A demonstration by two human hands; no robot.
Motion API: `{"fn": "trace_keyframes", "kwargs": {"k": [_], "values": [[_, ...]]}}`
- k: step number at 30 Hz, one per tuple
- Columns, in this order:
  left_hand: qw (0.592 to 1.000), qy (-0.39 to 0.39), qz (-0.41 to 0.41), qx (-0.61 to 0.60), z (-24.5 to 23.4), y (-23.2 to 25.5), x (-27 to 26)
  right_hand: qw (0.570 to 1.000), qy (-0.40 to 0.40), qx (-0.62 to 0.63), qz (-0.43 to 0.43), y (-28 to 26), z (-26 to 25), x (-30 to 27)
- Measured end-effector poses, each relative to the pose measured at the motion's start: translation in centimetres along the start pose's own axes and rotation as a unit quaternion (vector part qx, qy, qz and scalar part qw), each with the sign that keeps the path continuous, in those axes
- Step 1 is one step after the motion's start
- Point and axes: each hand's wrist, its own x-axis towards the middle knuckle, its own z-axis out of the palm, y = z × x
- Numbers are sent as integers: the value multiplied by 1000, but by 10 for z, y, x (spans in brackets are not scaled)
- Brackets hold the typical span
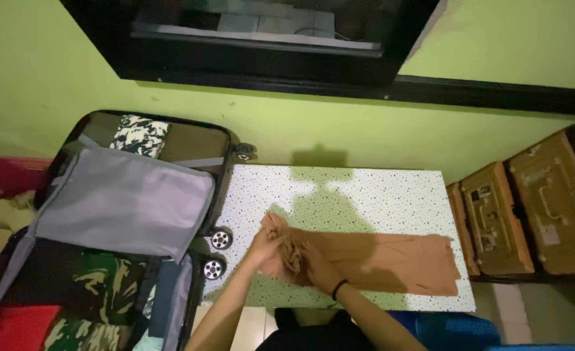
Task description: The person spreads a pair of tan pants flat on a white patterned table, aligns the legs, and folds them several times into a neat bundle by hand.
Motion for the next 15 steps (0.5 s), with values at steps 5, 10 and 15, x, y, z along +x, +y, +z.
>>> {"fn": "trace_keyframes", "kwargs": {"k": [5,10,15], "values": [[999,-20,44,-18,17,8,5,957,136,216,141,1,1,0],[999,-15,36,23,43,11,10,890,89,392,218,8,-9,9],[996,-40,70,37,71,12,17,814,33,524,247,11,-29,9]]}}
